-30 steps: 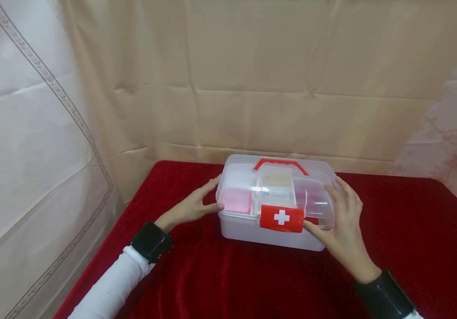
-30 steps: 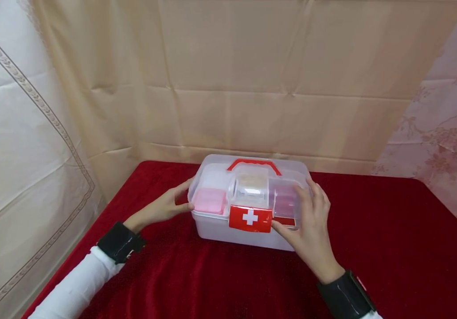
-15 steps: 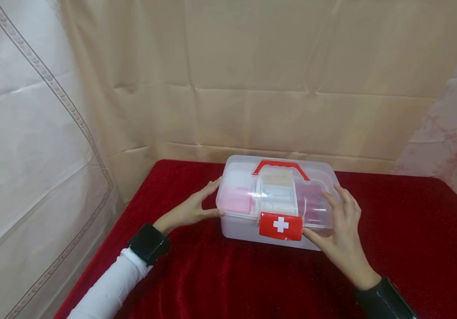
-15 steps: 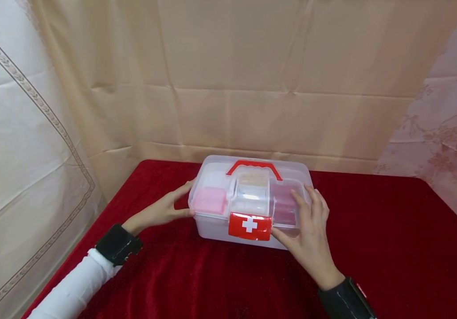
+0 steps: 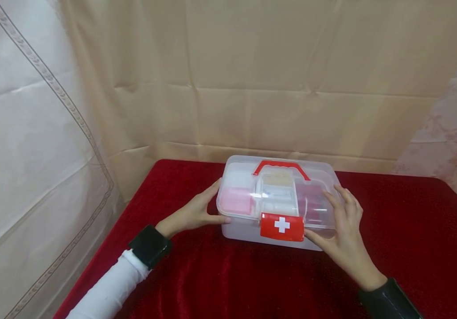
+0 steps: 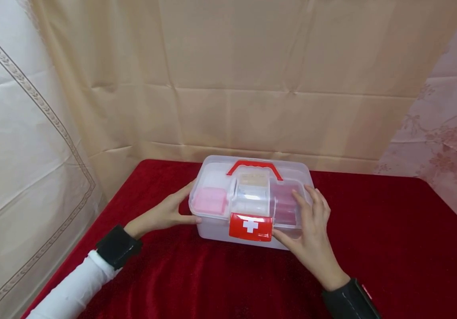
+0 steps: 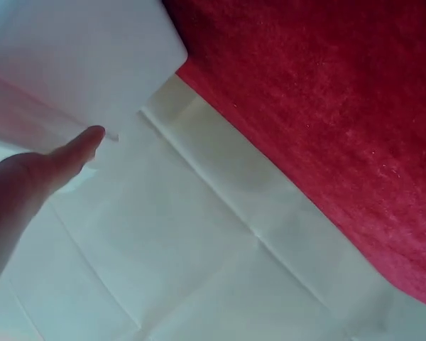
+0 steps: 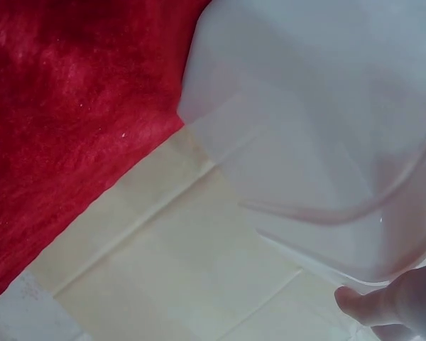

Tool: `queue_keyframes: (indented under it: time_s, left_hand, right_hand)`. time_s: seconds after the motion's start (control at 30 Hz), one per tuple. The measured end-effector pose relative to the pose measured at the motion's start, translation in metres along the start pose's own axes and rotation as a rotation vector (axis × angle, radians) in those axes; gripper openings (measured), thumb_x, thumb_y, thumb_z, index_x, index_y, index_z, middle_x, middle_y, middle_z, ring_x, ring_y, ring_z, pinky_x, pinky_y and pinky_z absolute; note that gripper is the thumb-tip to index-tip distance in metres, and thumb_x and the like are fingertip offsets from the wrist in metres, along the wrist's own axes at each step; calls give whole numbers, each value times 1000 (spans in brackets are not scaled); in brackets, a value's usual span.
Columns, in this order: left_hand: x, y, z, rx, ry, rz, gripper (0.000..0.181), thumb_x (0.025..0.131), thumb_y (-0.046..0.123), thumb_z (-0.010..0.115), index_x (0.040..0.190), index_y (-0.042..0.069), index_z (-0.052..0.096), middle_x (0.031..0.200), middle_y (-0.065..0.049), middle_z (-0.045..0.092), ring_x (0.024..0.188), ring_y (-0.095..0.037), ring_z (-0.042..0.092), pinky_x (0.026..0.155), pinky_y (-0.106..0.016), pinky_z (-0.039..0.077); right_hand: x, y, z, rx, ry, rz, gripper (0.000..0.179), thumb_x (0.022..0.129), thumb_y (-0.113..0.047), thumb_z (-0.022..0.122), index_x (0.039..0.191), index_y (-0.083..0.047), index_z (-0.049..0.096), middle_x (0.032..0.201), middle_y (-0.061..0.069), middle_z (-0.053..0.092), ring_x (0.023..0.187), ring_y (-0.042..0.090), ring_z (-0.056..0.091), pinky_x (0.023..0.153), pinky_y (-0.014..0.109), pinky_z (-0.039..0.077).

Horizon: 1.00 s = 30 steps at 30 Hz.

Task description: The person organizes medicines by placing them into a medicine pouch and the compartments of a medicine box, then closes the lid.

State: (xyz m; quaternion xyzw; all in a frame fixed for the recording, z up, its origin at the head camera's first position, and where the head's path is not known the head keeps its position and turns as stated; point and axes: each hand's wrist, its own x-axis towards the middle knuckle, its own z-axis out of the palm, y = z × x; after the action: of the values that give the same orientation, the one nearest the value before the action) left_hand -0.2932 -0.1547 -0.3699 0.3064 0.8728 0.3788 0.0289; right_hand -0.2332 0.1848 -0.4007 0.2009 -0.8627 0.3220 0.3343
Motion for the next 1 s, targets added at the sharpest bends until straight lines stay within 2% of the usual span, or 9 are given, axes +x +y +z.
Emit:
queue_keyframes:
  time_s: [0.1, 0.23, 0.4, 0.5, 0.6, 0.73, 0.87, 0.97, 1.0]
  left_hand:
    - [0, 0, 2, 13, 21, 46, 101, 72, 34, 76, 146, 32, 7, 150, 10, 20, 132, -10, 29, 104, -40, 37]
    - [-2, 2, 2, 37, 41, 68, 101, 72, 30, 76, 147, 29, 8, 149, 11, 21, 131, -8, 30, 104, -37, 38]
    - [-6, 17, 0, 30, 49, 81, 99, 73, 22, 76, 147, 20, 10, 149, 2, 23, 133, -16, 31, 103, -41, 38]
    - [-8, 24, -1, 12, 44, 91, 98, 74, 17, 76, 147, 14, 11, 149, -4, 23, 134, -21, 30, 104, -45, 35]
    - [-6, 20, -1, 56, 34, 91, 98, 74, 22, 75, 147, 17, 9, 150, 0, 20, 135, -18, 27, 106, -42, 34]
    - [-2, 8, 1, 94, 20, 96, 101, 74, 32, 74, 147, 26, 6, 150, 8, 17, 136, -11, 23, 106, -38, 35]
    - [-2, 3, 2, 77, 5, 109, 99, 75, 38, 71, 147, 28, 4, 151, 9, 15, 136, -10, 21, 106, -38, 35]
    - [-7, 18, -1, 65, -4, 94, 96, 78, 31, 70, 148, 20, 5, 152, 2, 15, 137, -15, 21, 107, -40, 32]
    - [-9, 22, -2, 63, -6, 89, 95, 79, 28, 70, 148, 17, 6, 152, -1, 15, 137, -17, 21, 107, -41, 32]
  right_hand:
    - [-1, 0, 1, 12, -6, 3, 103, 50, -10, 87, 137, -5, 33, 144, 17, 22, 133, 33, 12, 84, 65, 39]
    - [-2, 0, 3, 37, -3, -3, 103, 49, -6, 86, 137, -4, 33, 144, 18, 22, 133, 37, 10, 85, 68, 34]
    - [-2, 1, 4, 53, 4, -27, 102, 49, -9, 85, 137, -3, 33, 143, 19, 23, 134, 37, 10, 87, 68, 31]
    - [-3, 3, 2, 55, 0, -41, 95, 61, -33, 83, 137, -3, 33, 142, 20, 24, 133, 38, 10, 87, 68, 31]
    - [-3, 4, 1, 57, -11, -42, 93, 67, -48, 75, 137, -4, 33, 141, 20, 24, 133, 38, 10, 86, 68, 31]
    - [-4, 4, -1, 66, -28, -30, 96, 62, -37, 82, 138, -5, 33, 143, 18, 24, 134, 37, 9, 85, 68, 32]
    - [-6, 3, 0, 68, -24, -34, 93, 68, -54, 71, 137, -4, 34, 142, 19, 24, 133, 39, 9, 87, 68, 30]
    - [-6, 4, 2, 66, -6, -44, 94, 71, -67, 55, 136, -2, 35, 141, 20, 24, 134, 38, 8, 90, 67, 28]
    - [-7, 4, 3, 65, 0, -44, 94, 71, -68, 54, 136, -2, 35, 140, 20, 25, 134, 38, 8, 91, 67, 27]
